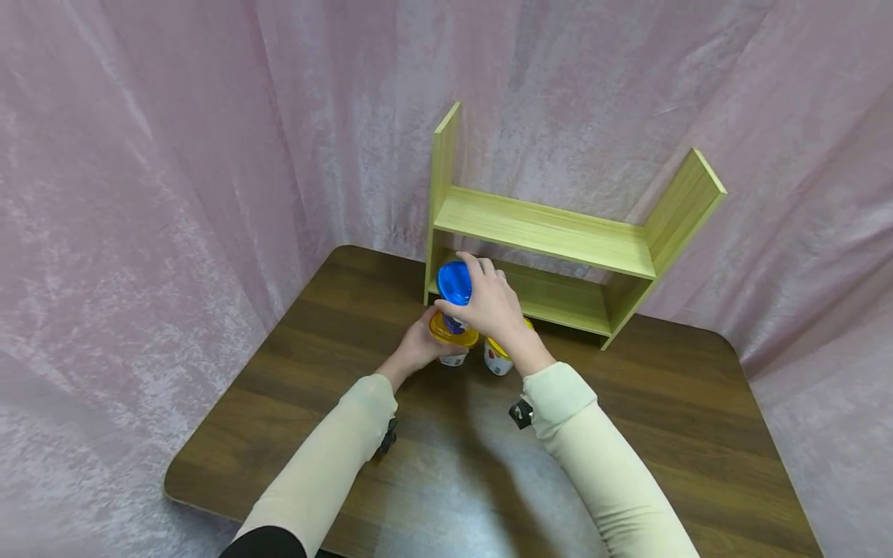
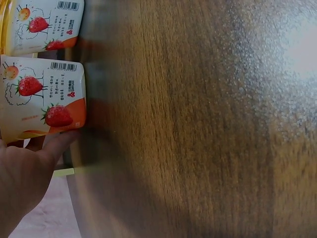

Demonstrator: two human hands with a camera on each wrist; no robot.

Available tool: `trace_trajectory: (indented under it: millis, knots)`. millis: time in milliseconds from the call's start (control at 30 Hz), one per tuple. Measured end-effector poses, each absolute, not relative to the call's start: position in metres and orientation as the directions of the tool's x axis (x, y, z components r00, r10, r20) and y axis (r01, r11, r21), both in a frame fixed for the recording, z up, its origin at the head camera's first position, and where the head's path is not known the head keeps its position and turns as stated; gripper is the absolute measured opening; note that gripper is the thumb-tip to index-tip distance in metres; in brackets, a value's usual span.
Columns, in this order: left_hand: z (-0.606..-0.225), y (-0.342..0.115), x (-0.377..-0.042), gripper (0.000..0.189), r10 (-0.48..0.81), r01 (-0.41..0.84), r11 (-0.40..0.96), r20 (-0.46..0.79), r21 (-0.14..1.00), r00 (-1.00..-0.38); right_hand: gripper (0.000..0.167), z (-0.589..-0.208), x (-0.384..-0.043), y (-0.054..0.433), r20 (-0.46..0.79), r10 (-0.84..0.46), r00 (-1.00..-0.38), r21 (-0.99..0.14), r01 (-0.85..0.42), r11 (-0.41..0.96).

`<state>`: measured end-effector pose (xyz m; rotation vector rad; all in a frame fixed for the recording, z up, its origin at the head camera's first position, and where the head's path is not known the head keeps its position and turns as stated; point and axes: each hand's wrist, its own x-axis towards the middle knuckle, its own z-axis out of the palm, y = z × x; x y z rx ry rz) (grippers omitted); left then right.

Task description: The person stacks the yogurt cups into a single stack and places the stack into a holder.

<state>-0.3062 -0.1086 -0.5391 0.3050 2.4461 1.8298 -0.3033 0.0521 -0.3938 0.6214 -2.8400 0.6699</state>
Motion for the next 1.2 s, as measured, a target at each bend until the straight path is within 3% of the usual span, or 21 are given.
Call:
trace_trajectory:
  millis: [333, 1200]
  knots:
    - [-0.539, -0.111, -0.308, 0.09, 0.197, 0.128, 0.298, 0.071, 0.946, -0.978, 0.079, -0.385, -0.303, 0.059, 0.162, -0.443, -0.882, -0.507, -0.46, 0.729]
    - [-0.54, -0.112, -0.309, 0.092, 0.182, 0.123, 0.322, 0.067, 0.939, -0.981, 0.076, -0.389, -0.322, 0.071, 0.173, -0.652, -0.738, -0.515, -0.632, 0.579]
